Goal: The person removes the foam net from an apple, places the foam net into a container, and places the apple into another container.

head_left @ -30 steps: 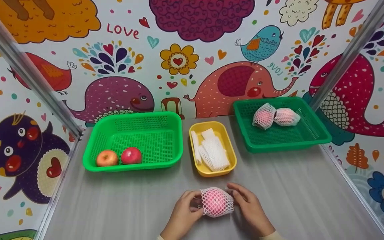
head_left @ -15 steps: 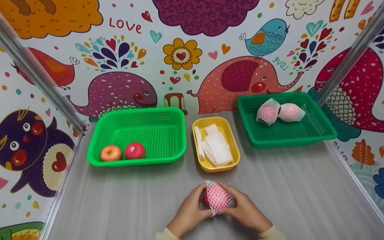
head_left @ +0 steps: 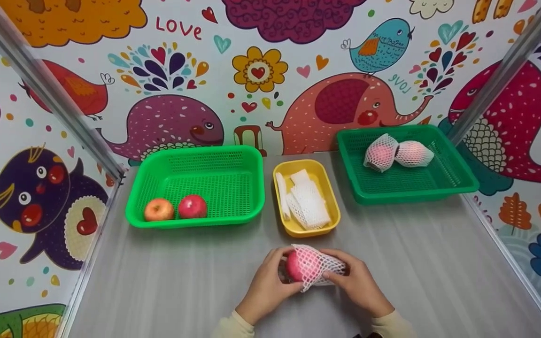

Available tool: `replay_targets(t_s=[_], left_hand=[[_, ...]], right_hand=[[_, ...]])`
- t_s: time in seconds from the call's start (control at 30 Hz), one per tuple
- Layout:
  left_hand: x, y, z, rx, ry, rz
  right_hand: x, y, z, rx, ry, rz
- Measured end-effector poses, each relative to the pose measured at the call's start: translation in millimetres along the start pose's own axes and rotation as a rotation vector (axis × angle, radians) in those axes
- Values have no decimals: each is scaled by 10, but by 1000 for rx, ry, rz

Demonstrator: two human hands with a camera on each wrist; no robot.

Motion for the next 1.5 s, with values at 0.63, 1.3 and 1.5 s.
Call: replay_targets(t_s=[0.63,1.3,1.5], left_hand=[[87,111,-178,-10,-37,45],[79,58,-226,-11,-60,-8],[65,68,-213,-63,-71,13]], right_hand=[[317,-24,-236,198,48,100],[292,-760,-859,309,169,184],[-159,-967,-786,327,369,16]])
Point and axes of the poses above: each hand's wrist, its own y-axis away from the middle knuckle, its own x-axis out of the back of the hand, z = x × y, the point moved 9 cm from there along -y, towards the middle knuckle, and after that the axes turned 1 degree about -z, right-handed, at the moved point
